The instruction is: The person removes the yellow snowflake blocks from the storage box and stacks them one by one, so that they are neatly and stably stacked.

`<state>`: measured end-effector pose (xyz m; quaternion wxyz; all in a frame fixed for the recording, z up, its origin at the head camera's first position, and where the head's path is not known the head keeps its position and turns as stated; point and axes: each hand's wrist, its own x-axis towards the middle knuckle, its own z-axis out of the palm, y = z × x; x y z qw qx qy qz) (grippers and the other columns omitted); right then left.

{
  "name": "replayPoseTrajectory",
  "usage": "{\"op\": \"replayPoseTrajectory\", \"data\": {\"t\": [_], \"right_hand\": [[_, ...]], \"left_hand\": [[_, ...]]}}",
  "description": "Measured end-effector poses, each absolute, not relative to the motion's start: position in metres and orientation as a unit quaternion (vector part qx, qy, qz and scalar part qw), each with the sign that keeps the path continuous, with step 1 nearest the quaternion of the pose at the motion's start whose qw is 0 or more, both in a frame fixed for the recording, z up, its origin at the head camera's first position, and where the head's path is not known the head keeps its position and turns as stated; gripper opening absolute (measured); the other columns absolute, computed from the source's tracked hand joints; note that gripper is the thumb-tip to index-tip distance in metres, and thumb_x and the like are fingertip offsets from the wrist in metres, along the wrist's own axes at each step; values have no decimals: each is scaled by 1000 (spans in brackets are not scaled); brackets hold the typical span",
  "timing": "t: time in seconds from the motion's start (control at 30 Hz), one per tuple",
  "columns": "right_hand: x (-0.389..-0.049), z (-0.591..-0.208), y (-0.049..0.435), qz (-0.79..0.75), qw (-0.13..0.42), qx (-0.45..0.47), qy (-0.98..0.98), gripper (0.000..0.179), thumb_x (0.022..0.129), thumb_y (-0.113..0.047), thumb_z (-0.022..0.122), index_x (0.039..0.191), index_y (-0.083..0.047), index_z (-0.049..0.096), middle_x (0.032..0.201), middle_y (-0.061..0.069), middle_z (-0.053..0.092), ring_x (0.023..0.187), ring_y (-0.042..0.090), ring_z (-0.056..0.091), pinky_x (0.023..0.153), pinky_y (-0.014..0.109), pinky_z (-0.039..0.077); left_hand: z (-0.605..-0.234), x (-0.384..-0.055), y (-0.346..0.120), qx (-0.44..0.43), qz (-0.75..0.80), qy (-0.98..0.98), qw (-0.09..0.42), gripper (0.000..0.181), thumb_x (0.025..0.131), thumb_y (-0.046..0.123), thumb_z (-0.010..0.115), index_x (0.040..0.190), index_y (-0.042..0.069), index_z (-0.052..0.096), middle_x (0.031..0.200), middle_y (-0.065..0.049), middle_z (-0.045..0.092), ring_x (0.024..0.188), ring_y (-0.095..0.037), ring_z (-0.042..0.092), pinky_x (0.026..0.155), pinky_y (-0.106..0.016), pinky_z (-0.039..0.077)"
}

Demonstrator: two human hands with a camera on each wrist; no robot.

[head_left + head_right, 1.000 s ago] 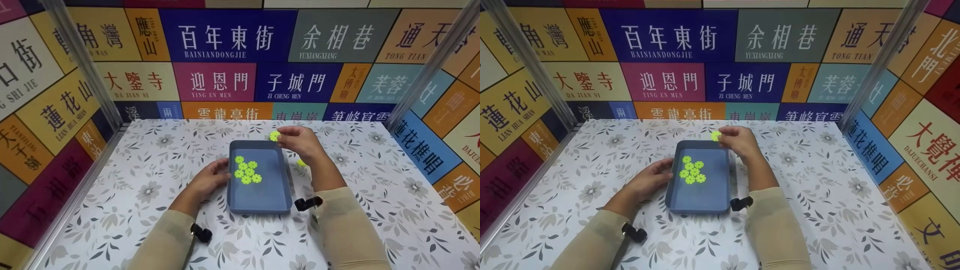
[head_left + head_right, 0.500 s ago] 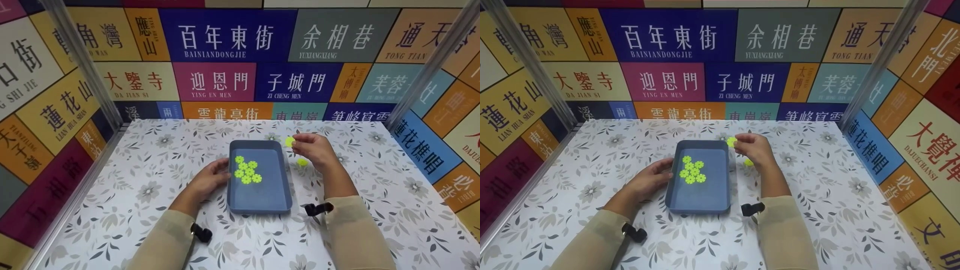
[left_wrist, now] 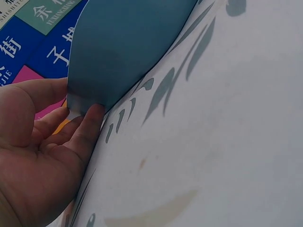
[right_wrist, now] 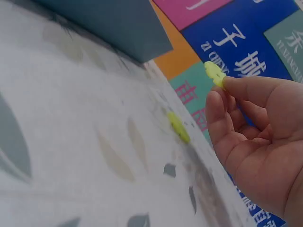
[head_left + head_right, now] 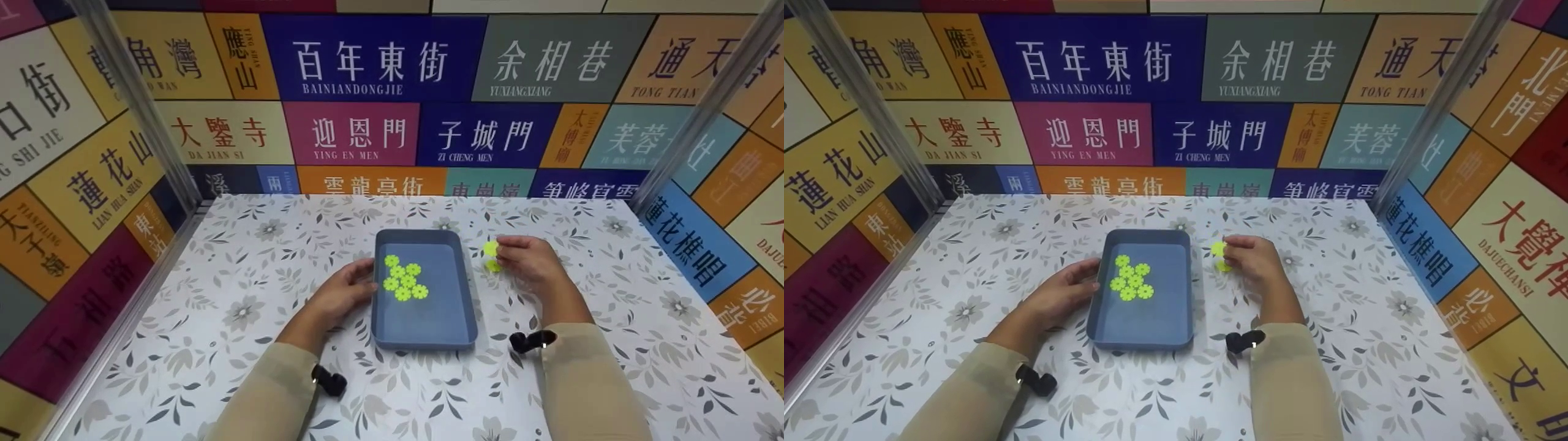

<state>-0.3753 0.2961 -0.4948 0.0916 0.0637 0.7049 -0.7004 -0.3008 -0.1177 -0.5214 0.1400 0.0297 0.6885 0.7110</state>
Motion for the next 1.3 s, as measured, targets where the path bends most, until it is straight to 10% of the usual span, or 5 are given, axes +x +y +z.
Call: {"op": "replayPoseTrajectory", "data": {"t": [0.73, 1.07, 1.3], "right_hand": [[-376, -508, 310, -587, 81, 103, 799, 49, 96, -16, 80, 140, -1, 66, 100, -8, 76, 85, 9, 76, 83, 23, 65], [-373, -502, 308, -580, 120, 134, 794, 47, 97, -22, 79, 140, -10, 64, 87, -2, 78, 63, 8, 63, 50, 23, 47], [-372, -503, 306, -562, 103, 124, 811, 45, 97, -22, 79, 137, -8, 67, 87, -3, 79, 67, 8, 67, 53, 23, 51]], "left_hand": [[-520, -300, -120, 36, 705, 695, 136, 69, 97, 2, 70, 161, 7, 45, 167, -14, 48, 151, -34, 52, 125, -45, 46], [-523, -301, -119, 31, 718, 680, 144, 67, 99, 2, 69, 161, 6, 45, 167, -16, 47, 152, -33, 50, 119, -42, 51], [-523, -302, -119, 34, 723, 676, 142, 68, 98, 0, 68, 161, 5, 45, 167, -17, 47, 153, -34, 50, 121, -43, 49]]}}
